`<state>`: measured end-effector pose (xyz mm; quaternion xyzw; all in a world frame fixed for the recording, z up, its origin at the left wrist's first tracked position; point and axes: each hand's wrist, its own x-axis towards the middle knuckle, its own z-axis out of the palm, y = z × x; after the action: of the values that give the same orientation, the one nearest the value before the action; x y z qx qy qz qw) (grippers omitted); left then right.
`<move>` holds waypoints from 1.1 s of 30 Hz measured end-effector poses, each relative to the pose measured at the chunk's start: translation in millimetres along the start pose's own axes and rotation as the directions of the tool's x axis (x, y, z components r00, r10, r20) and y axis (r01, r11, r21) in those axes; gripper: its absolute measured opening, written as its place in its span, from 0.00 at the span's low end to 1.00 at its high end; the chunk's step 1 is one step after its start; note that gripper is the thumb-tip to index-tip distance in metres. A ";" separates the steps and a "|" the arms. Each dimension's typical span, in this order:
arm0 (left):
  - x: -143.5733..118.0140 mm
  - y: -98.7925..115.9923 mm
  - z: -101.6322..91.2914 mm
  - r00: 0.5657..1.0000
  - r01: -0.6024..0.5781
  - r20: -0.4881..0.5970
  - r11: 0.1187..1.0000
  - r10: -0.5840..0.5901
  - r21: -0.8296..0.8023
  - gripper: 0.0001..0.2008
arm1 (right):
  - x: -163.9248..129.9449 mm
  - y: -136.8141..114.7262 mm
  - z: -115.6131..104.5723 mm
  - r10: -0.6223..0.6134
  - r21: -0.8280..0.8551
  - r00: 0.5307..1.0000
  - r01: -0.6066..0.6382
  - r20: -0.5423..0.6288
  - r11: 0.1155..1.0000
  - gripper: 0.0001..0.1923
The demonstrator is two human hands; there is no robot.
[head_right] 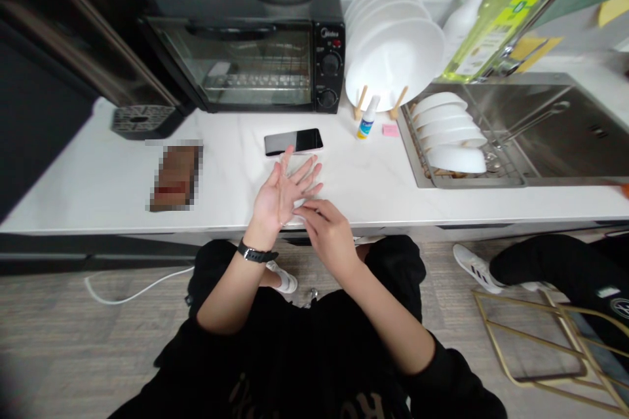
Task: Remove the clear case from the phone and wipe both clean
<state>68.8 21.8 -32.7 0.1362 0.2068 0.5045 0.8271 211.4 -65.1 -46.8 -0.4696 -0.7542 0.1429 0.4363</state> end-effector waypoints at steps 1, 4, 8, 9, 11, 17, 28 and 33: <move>0.2 -0.3 0.0 1.000 0.001 0.006 1.000 -0.001 0.011 0.27 | 3.3 8.0 -1.3 0.021 -0.014 0.999 -0.021 -0.026 1.000 0.15; 1.8 -1.3 -0.4 0.999 0.033 0.018 0.999 -0.034 0.021 0.27 | 20.7 31.0 -4.9 0.050 -0.049 0.995 -0.054 -0.083 0.997 0.14; 3.4 -1.4 -0.2 0.997 0.077 0.001 0.997 -0.077 0.007 0.27 | 55.7 52.0 -4.4 0.078 -0.091 0.986 -0.091 -0.145 0.992 0.13; 3.5 -1.3 0.1 0.997 0.076 -0.011 0.997 -0.076 0.005 0.26 | 64.3 54.8 -2.9 0.092 -0.094 0.984 -0.108 -0.155 0.990 0.13; 3.4 -1.0 0.8 0.997 0.068 -0.034 0.998 -0.068 0.009 0.26 | 78.9 57.0 1.3 0.111 -0.103 0.980 -0.129 -0.164 0.986 0.13; 3.1 -0.6 2.6 0.995 0.089 -0.034 0.996 -0.090 -0.018 0.25 | 99.3 41.9 15.4 0.095 -0.055 0.980 -0.106 -0.175 0.993 0.13; -3.5 1.2 8.5 0.998 0.054 -0.025 0.998 -0.055 -0.013 0.28 | 58.2 5.2 29.4 0.056 0.134 0.998 -0.057 0.007 0.989 0.13; -4.6 1.6 1.0 1.000 0.028 0.002 0.999 -0.028 0.031 0.27 | 19.1 -12.3 19.9 -0.001 0.175 0.999 -0.006 0.038 0.984 0.12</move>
<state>66.2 18.4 -30.2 0.1468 0.2154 0.4894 0.8322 185.0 -51.7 -40.7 -0.4274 -0.7462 0.2182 0.4614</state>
